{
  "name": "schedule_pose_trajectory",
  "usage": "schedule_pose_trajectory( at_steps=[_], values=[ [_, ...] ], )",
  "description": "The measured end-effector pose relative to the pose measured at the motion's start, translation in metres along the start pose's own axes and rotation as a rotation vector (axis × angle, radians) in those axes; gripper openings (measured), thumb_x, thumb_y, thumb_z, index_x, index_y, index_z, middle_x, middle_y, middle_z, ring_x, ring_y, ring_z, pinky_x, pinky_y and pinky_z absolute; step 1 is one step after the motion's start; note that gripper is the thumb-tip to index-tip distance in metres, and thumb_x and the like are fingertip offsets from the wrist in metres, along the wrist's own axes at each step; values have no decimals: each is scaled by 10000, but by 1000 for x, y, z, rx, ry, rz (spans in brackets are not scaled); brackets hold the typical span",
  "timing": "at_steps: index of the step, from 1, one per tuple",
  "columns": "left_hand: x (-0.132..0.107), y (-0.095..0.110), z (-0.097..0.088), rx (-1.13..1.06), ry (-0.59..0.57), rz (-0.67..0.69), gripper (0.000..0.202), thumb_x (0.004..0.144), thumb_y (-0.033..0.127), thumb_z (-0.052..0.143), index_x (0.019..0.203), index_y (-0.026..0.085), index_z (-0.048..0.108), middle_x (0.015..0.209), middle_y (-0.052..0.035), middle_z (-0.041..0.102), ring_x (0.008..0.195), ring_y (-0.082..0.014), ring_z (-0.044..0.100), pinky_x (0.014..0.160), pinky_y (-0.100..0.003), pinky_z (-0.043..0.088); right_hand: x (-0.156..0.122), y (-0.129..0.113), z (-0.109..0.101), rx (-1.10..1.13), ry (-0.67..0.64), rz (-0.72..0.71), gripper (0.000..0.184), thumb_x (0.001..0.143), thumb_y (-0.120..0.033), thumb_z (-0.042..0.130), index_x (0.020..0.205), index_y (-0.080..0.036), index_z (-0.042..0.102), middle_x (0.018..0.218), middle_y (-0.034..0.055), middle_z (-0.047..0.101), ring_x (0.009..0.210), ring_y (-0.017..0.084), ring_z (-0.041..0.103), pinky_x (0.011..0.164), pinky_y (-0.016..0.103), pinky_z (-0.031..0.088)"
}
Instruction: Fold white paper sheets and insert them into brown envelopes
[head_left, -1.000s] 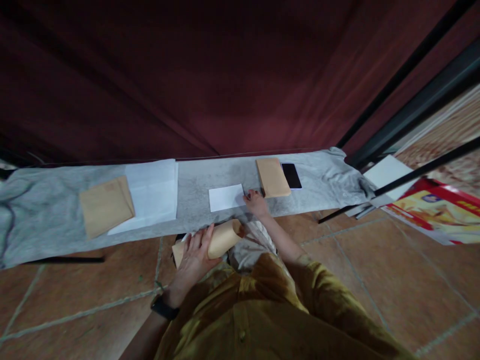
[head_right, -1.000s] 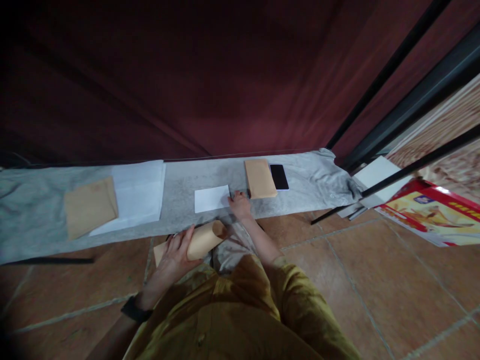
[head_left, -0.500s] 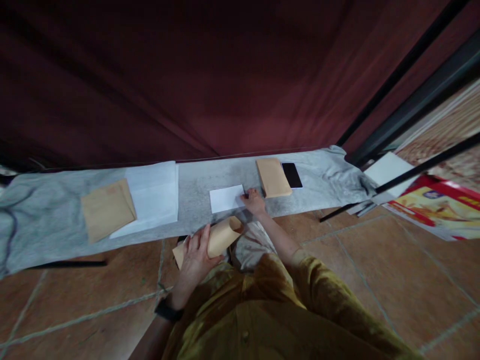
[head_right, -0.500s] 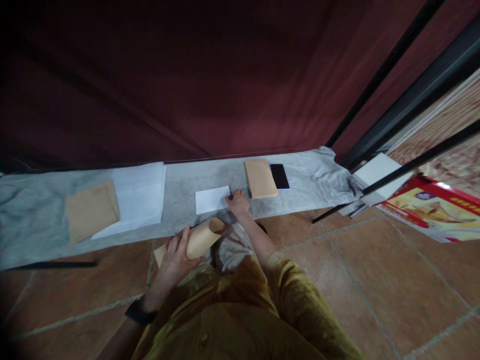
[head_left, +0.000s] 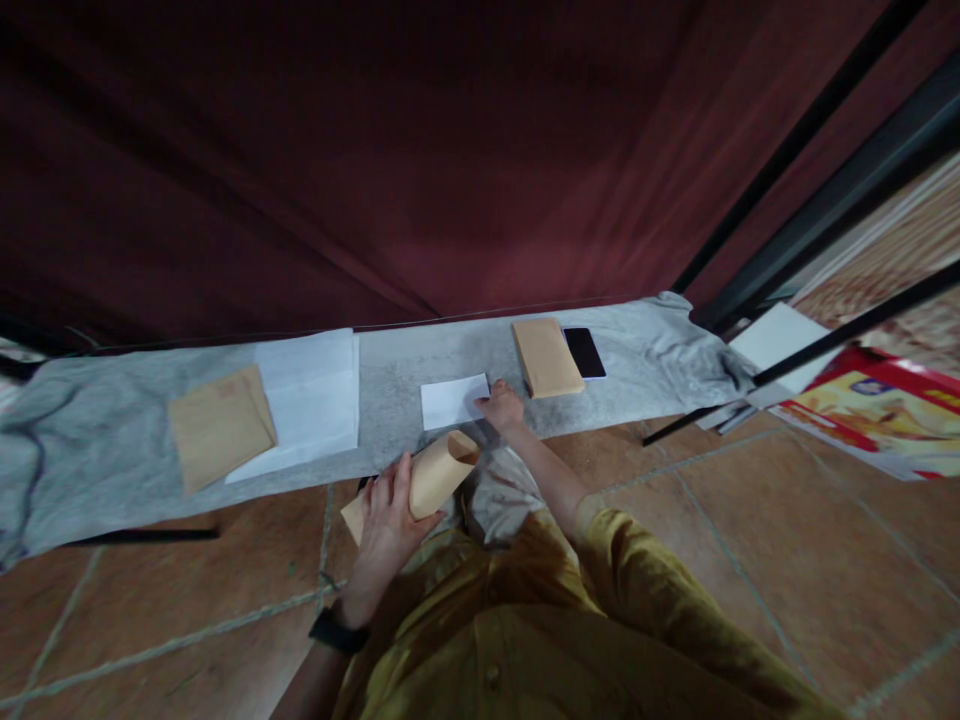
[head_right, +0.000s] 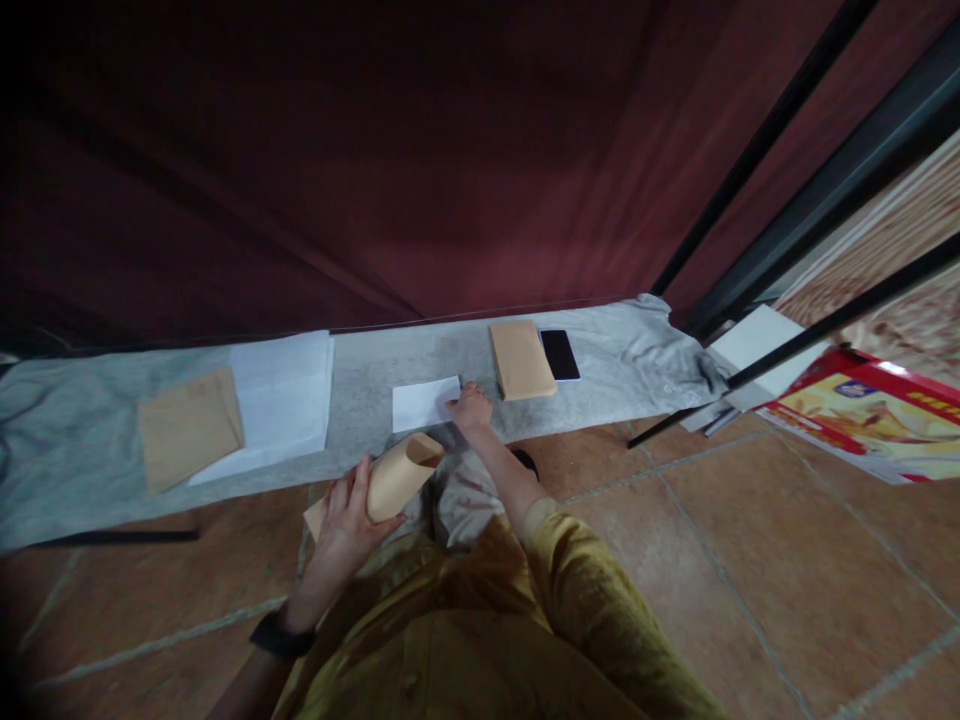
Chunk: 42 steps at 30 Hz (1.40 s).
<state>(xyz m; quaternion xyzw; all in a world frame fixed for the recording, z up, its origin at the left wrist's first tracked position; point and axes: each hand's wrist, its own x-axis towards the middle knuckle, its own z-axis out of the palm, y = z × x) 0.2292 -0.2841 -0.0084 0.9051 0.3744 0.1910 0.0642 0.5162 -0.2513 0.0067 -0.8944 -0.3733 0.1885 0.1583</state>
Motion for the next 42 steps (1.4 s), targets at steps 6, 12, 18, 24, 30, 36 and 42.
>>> schedule_pose_trajectory(
  at_steps=[6,12,18,24,30,36,42],
  values=[
    [0,-4,3,0,-14,-33,1094,758,435,777,1622,157,164,1377,-199,542,1272,-392,519,1096,-544,413,-1,2,3,8,17,-14,343,934,-323,612,1197,-106,579,1213,159,703,1132,253,664,924,305,490],
    [1,-4,3,-5,-16,-41,1104,762,445,770,1626,153,147,1385,-198,539,1265,-397,523,1075,-540,436,-6,-4,10,-6,72,-5,452,929,-353,616,1282,-77,557,1275,234,662,1190,328,640,987,415,485],
    [-1,-7,5,3,-6,-37,1111,763,418,773,1627,168,122,1380,-192,539,1279,-392,519,1081,-539,427,-6,-8,13,23,101,25,412,887,-334,657,1214,-90,599,1214,225,686,1158,327,657,983,421,487],
    [-2,-9,4,-11,-17,-51,1111,766,428,770,1626,168,117,1372,-186,541,1283,-386,513,1080,-525,426,-7,1,12,196,90,-27,228,863,-260,665,1068,-162,649,1090,132,724,1035,242,679,863,287,504],
    [-2,-11,4,-28,-5,-69,1077,784,449,748,1625,169,137,1387,-187,532,1273,-381,514,1076,-516,434,-8,27,10,425,72,-117,161,848,-250,609,990,-194,659,914,21,729,852,172,658,752,239,495],
    [1,-11,-2,-41,21,-62,1084,790,464,740,1630,177,118,1415,-201,506,1303,-386,486,1115,-554,388,-20,56,4,686,141,-158,299,825,-254,529,1089,-172,644,999,51,743,898,179,665,782,272,526],
    [12,-19,-6,0,6,-71,1069,788,451,743,1626,164,144,1455,-227,479,1370,-400,449,1168,-614,285,-45,79,-14,1034,184,-213,379,823,-410,577,1106,-170,654,997,80,742,887,212,655,820,341,534]
  ],
)
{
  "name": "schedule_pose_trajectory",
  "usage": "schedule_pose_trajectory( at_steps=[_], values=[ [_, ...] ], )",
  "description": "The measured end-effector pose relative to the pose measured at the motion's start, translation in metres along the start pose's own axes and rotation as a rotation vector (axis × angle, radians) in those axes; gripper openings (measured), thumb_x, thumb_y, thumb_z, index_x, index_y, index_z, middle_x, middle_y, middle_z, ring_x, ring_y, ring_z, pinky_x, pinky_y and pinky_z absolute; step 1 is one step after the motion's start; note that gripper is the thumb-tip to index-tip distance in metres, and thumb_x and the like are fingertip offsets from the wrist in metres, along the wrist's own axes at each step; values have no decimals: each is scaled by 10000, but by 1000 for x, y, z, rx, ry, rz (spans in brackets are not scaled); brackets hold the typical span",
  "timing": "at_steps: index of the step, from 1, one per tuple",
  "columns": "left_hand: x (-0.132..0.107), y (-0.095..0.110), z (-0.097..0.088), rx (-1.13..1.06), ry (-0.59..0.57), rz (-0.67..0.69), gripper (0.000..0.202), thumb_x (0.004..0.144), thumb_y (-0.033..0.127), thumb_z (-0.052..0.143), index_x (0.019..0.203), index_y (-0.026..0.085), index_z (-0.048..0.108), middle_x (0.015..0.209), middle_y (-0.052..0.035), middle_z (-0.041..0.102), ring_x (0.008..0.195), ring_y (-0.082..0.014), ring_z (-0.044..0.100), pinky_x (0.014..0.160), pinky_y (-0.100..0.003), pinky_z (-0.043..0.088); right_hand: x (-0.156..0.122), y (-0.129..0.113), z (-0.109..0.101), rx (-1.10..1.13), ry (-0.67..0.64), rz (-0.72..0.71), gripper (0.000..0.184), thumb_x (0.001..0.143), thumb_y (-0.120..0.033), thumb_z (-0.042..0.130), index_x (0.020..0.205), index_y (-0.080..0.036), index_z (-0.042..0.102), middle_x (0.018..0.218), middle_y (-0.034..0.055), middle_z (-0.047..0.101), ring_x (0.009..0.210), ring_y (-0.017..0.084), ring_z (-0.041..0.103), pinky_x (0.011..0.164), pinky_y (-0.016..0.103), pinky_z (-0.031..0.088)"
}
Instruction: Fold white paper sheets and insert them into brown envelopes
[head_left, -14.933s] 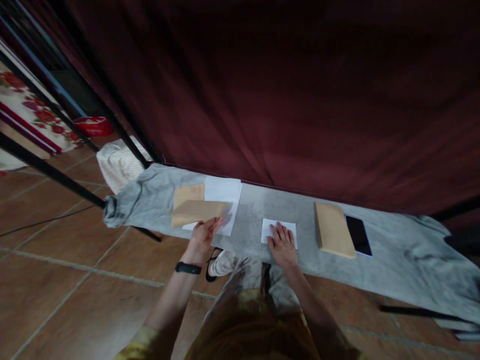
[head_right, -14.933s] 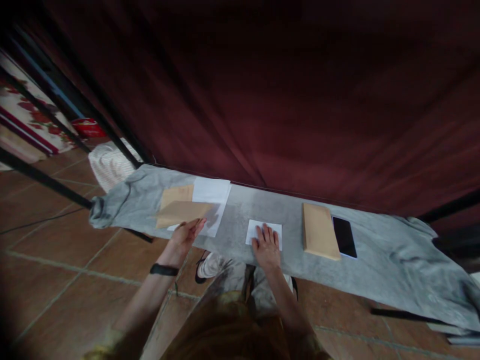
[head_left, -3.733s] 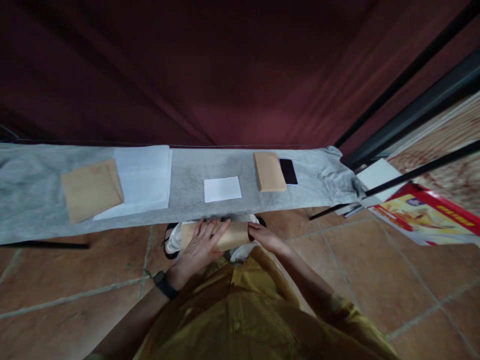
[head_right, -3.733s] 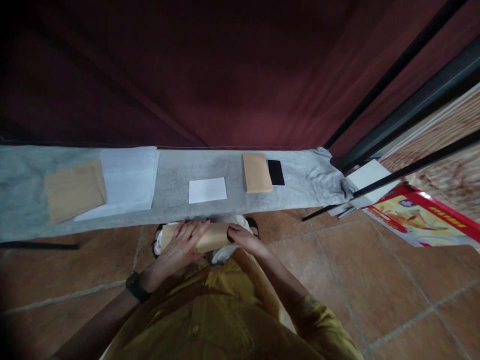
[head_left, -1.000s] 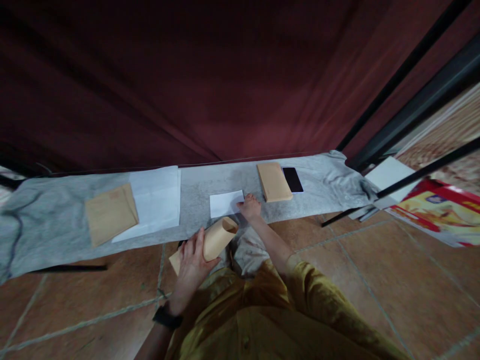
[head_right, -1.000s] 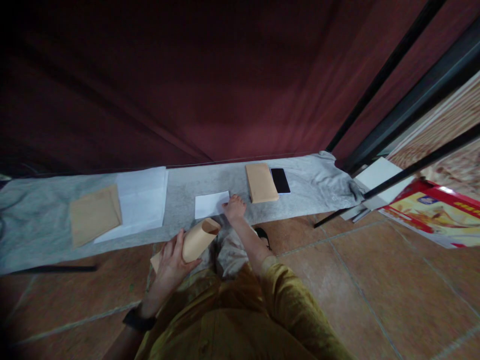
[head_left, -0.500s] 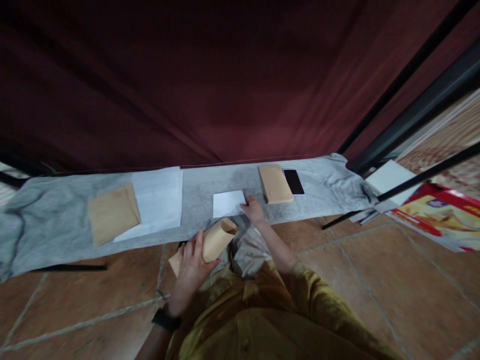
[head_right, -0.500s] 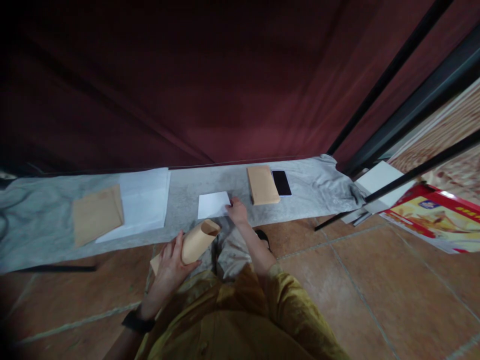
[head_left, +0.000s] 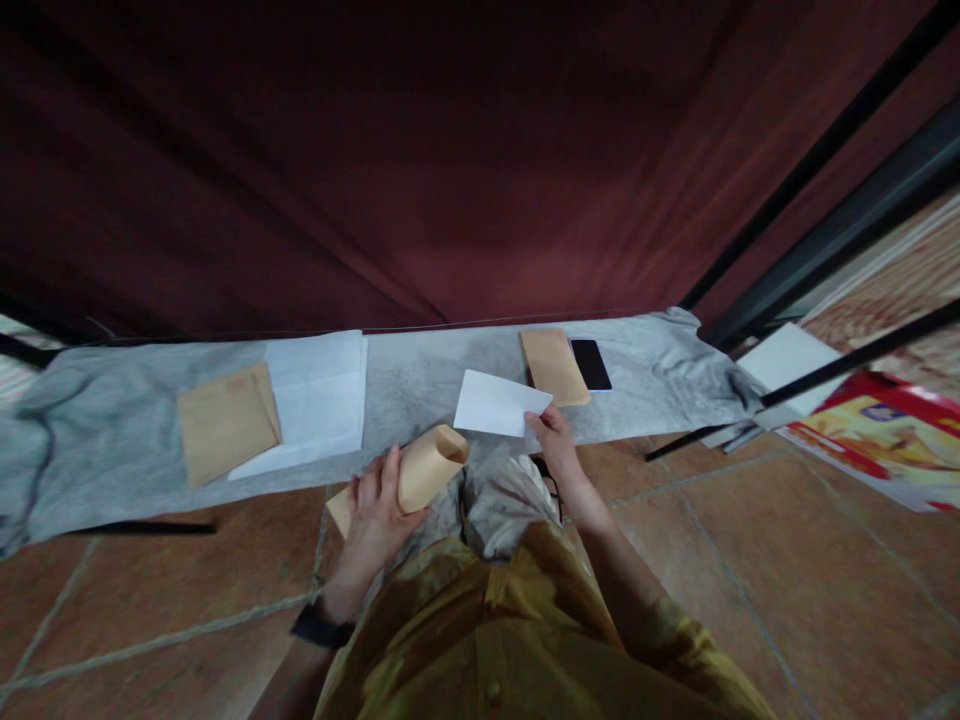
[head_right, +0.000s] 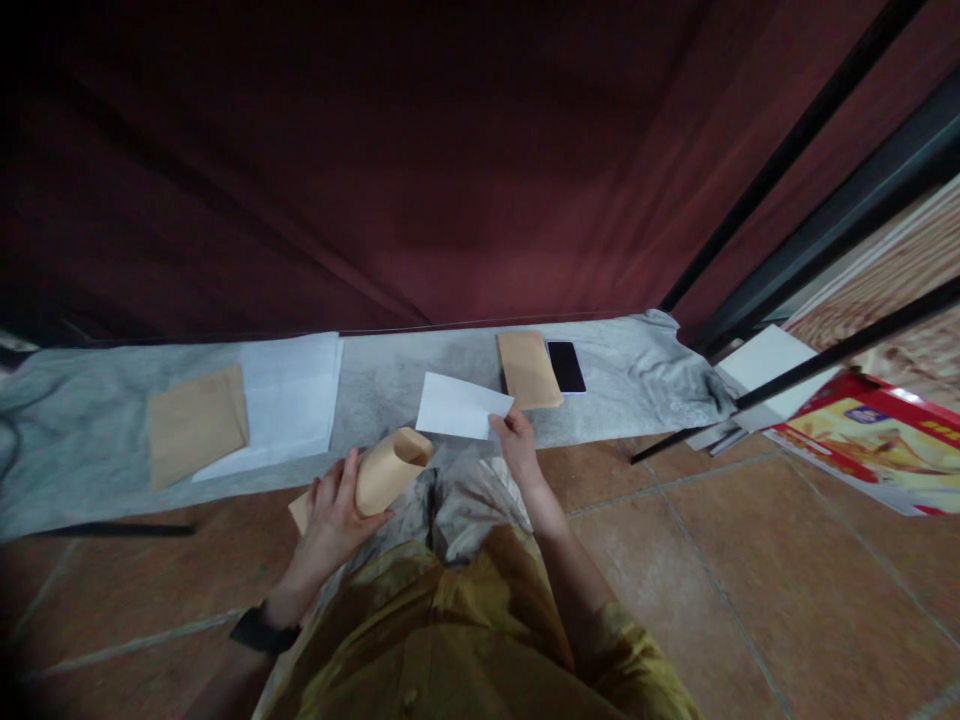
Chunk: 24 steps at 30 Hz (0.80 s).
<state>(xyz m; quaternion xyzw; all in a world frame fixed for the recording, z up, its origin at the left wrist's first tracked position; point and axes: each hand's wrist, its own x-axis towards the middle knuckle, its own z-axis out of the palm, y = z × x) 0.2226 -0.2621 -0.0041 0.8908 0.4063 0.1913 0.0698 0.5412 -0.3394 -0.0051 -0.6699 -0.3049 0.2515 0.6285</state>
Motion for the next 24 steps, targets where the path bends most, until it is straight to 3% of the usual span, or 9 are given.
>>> schedule_pose_trajectory(
  at_steps=[3,9,16,24],
  values=[
    [11,-4,-1,14,-1,2,1060,783,440,748,1622,165,161,1475,-238,465,1385,-404,438,1165,-621,274,-10,-3,-10,95,-8,-13,356,800,-478,624,993,-185,681,877,45,722,799,199,623,756,319,517],
    [28,0,-8,58,-2,54,1056,774,384,759,1618,162,165,1483,-243,445,1400,-412,417,1177,-623,245,-20,-4,-19,-120,26,-92,331,833,-510,606,726,-198,632,688,-10,612,684,162,532,660,270,447],
    [29,5,-12,89,-10,117,1026,790,320,744,1621,186,158,1466,-223,457,1410,-396,402,1198,-618,215,-24,-11,-20,-88,-49,-107,321,862,-473,601,933,-198,750,938,55,767,873,219,655,820,322,509],
    [27,4,-9,126,2,155,950,820,308,705,1616,183,201,1475,-229,452,1445,-403,356,1206,-646,149,-24,-19,-33,-268,-213,-119,268,888,-382,555,872,-206,756,955,66,779,861,224,682,809,327,521]
  ],
)
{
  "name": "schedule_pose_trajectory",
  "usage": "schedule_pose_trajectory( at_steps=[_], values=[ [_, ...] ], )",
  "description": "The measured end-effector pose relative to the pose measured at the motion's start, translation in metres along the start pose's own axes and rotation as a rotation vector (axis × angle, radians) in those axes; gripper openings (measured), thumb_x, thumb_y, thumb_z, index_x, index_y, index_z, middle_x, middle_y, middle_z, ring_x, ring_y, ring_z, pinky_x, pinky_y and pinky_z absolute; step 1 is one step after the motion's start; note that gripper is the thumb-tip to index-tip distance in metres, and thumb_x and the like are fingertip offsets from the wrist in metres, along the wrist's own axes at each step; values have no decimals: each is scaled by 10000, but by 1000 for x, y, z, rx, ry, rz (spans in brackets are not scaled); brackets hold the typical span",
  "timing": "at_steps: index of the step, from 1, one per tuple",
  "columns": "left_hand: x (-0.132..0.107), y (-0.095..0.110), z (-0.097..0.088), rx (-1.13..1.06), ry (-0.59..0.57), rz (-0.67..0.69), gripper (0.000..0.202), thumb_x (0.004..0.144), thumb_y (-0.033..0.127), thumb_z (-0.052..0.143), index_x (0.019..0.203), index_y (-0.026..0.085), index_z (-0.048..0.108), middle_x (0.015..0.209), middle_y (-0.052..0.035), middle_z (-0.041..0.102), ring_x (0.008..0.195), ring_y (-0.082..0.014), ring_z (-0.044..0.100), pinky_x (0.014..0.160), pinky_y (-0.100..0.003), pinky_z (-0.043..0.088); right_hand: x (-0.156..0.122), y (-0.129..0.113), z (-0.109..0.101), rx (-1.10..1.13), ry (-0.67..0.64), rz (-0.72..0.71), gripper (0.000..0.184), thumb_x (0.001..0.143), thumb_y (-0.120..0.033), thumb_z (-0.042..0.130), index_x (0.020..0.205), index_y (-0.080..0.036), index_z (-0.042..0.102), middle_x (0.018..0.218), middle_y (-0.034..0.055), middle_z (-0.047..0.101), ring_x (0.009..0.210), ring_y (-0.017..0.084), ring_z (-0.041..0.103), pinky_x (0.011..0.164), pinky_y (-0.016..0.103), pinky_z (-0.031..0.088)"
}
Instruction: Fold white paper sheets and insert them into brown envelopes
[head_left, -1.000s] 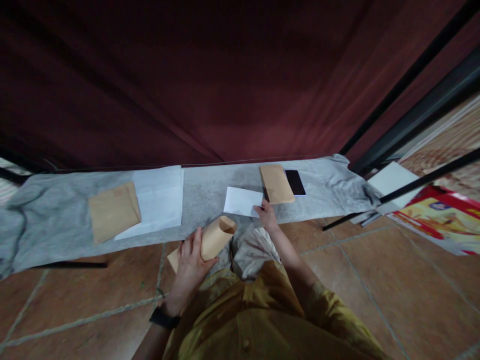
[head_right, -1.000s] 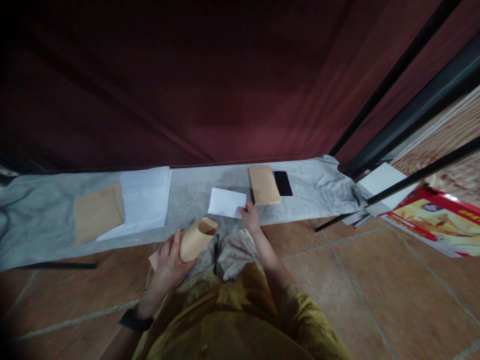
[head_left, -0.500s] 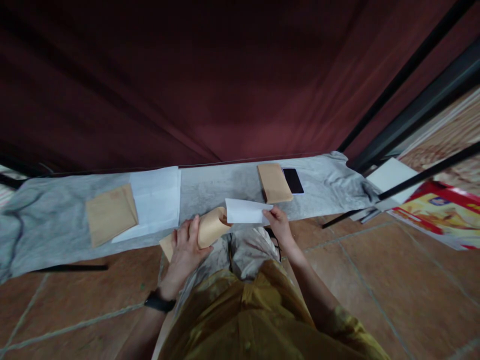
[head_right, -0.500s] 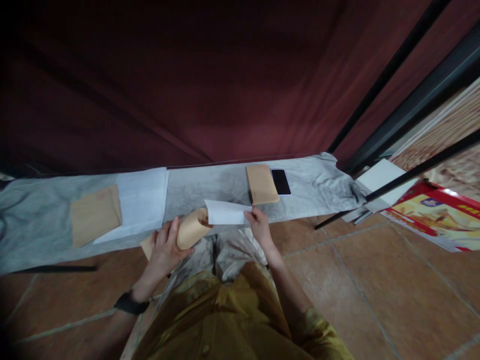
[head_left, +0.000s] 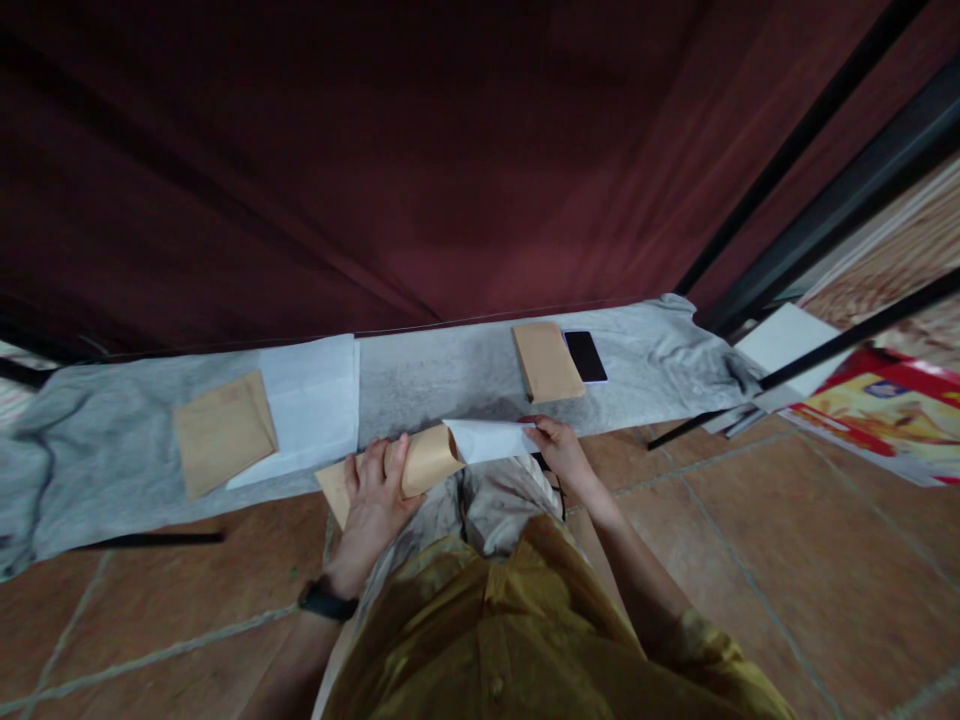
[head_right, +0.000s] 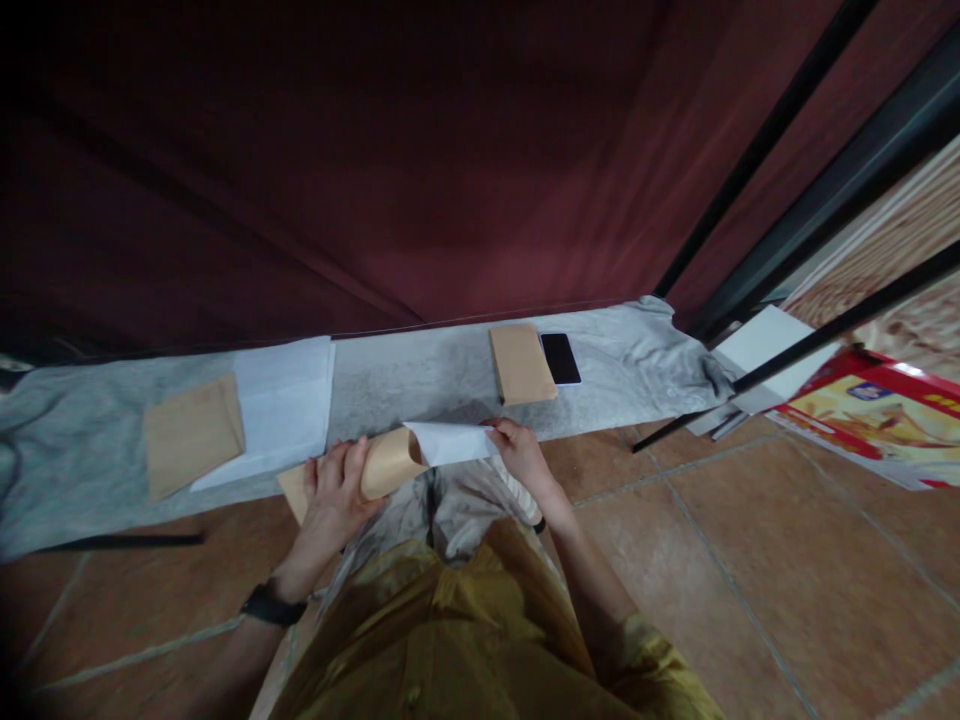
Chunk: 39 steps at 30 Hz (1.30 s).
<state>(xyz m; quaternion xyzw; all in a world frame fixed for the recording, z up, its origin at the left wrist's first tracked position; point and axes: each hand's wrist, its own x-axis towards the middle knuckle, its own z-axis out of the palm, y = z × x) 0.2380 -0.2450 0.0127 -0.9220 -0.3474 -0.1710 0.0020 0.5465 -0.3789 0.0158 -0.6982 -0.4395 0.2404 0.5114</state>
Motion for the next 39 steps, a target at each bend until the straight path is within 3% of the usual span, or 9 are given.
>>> schedule_pose_trajectory(
  at_steps=[4,8,15,22,28,32,39],
  values=[
    [0,1,1,9,6,1,924,831,321,691,1609,161,218,1479,-243,445,1447,-405,354,1195,-641,178,4,0,-7,-58,-41,10,233,853,-334,560,700,-205,679,767,41,722,695,190,636,676,291,495],
    [1,1,4,17,15,4,886,833,326,679,1593,148,259,1500,-252,429,1467,-413,330,1196,-653,160,6,0,-12,-56,-111,59,219,850,-300,539,666,-217,624,667,7,660,598,166,593,566,257,450],
    [4,4,6,0,9,32,895,832,307,679,1603,178,243,1518,-240,427,1483,-411,315,1201,-660,149,6,-3,-5,-155,-113,34,261,854,-252,548,594,-225,556,566,-31,571,554,139,520,556,245,383],
    [11,0,4,13,-9,56,944,813,287,695,1617,191,211,1567,-241,370,1507,-417,278,1202,-665,149,-3,-4,6,-64,-81,30,368,917,-435,528,622,-219,573,570,-23,556,549,137,478,528,252,317],
    [30,-9,5,36,-78,163,1011,779,267,735,1627,210,187,1602,-243,331,1523,-422,254,1205,-655,172,-7,5,28,47,-20,94,385,906,-444,545,614,-199,597,561,-30,525,543,130,460,516,247,316],
    [51,-5,6,49,-119,241,1014,769,240,739,1627,209,199,1601,-245,348,1518,-426,275,1202,-656,184,-6,10,50,63,54,124,319,902,-369,576,644,-195,643,586,-25,560,569,140,496,526,241,359],
    [77,11,8,54,-140,322,962,784,205,716,1616,175,235,1578,-269,375,1520,-429,273,1200,-642,200,-1,7,78,-18,183,22,193,900,-241,631,754,-208,754,849,47,679,809,178,613,776,286,488]
  ],
)
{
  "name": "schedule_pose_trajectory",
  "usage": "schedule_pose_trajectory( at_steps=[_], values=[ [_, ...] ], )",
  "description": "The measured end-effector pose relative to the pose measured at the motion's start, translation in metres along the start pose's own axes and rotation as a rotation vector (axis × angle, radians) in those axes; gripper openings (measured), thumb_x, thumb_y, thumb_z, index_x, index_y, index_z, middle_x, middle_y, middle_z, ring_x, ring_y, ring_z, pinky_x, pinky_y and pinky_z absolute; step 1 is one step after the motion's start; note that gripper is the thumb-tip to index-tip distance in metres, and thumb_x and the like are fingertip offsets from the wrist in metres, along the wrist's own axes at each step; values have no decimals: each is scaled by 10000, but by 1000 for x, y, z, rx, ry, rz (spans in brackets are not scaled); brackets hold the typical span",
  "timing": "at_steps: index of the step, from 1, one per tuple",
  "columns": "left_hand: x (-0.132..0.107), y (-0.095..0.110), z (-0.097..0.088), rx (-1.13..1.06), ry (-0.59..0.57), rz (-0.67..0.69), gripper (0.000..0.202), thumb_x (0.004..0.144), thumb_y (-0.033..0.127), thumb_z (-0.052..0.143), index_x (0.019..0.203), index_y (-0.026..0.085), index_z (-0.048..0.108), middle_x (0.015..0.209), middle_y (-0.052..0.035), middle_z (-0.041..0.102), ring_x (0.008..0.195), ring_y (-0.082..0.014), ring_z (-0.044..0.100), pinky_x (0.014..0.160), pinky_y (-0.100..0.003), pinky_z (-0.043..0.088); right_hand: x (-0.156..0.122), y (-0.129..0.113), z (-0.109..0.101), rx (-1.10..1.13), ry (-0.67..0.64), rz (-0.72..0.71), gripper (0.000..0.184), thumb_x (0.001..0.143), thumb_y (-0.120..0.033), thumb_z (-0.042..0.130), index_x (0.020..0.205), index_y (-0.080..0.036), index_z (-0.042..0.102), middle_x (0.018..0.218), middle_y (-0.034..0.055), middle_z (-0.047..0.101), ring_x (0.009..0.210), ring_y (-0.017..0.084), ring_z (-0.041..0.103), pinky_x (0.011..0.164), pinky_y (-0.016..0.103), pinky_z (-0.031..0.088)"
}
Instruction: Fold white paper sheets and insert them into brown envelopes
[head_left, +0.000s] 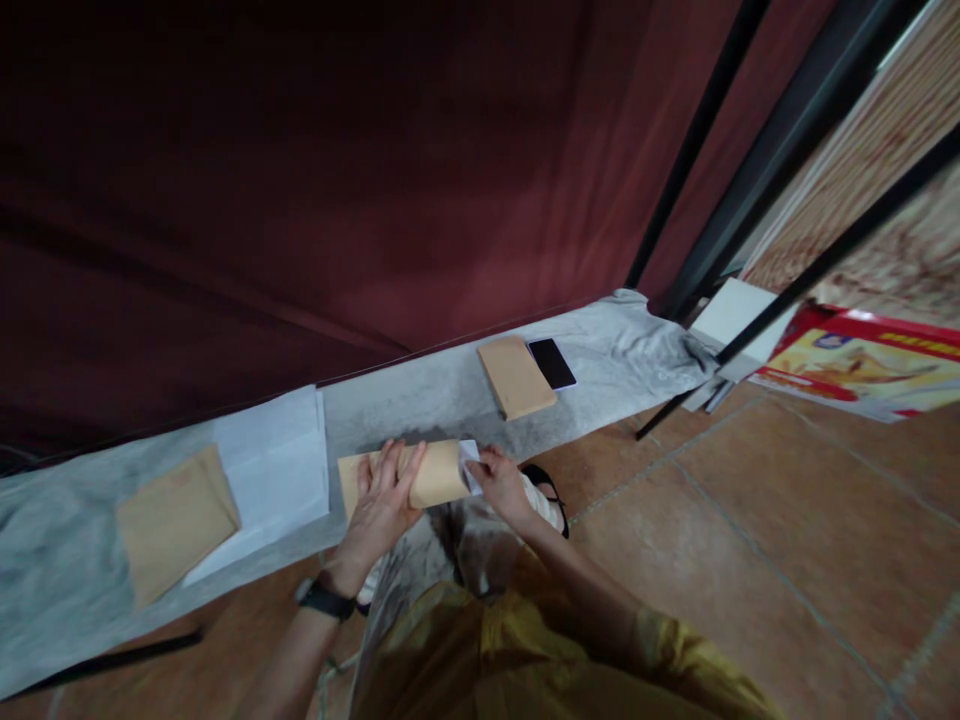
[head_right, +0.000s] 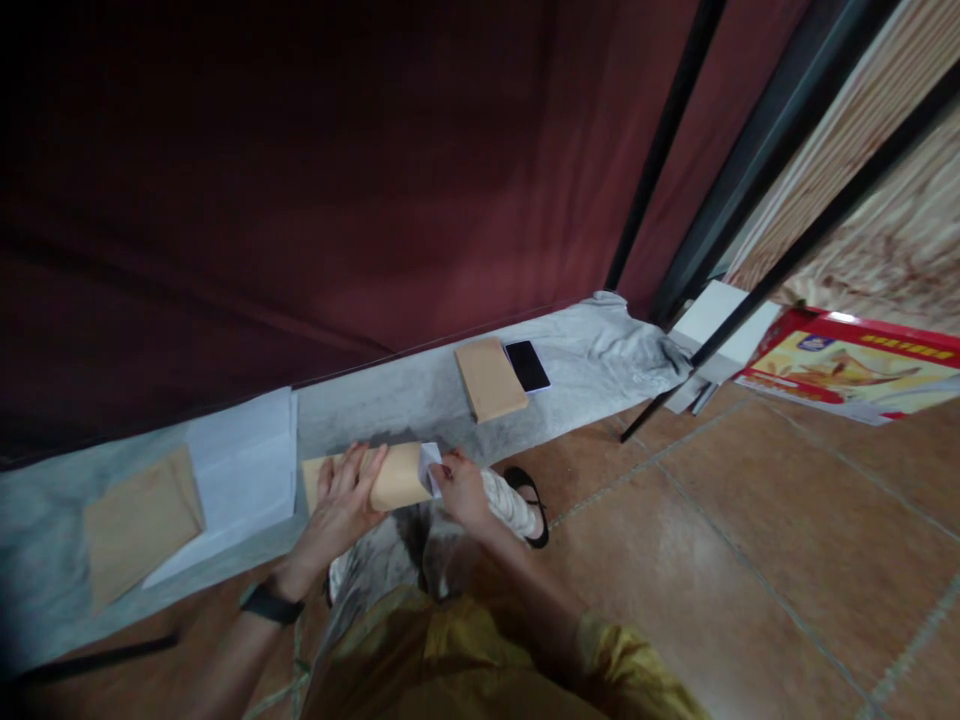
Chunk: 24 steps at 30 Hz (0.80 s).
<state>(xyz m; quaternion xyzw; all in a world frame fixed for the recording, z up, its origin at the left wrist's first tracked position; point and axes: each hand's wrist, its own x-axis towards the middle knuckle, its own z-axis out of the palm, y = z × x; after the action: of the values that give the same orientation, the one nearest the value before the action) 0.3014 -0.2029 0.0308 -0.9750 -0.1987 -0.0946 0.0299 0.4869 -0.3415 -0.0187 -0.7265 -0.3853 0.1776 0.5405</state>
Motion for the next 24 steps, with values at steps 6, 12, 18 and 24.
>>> schedule_pose_trajectory(
  at_steps=[6,12,18,24],
  values=[
    [10,2,3,-60,14,15,975,767,197,714,1614,166,234,1539,-254,434,1493,-416,333,1206,-622,209,2,4,11,82,181,-13,169,880,-237,655,777,-220,788,1220,98,664,1154,251,584,1007,390,467],
    [12,-3,8,-122,9,16,1031,759,225,751,1629,189,198,1600,-246,357,1520,-420,275,1216,-633,179,9,6,21,257,99,127,160,833,-189,637,720,-205,750,792,19,690,729,169,612,703,278,494],
    [5,8,8,-289,95,-108,924,835,356,744,1615,255,259,1674,-188,253,1554,-394,197,1236,-630,124,19,2,33,407,236,150,122,809,-224,631,770,-213,747,785,7,704,743,176,614,709,270,492],
    [-27,51,17,-994,413,-806,748,845,502,739,1499,282,448,1556,-141,450,1438,-305,447,1187,-470,378,29,3,40,430,265,157,153,822,-281,608,783,-204,735,745,-6,680,693,157,575,647,243,469]
  ],
)
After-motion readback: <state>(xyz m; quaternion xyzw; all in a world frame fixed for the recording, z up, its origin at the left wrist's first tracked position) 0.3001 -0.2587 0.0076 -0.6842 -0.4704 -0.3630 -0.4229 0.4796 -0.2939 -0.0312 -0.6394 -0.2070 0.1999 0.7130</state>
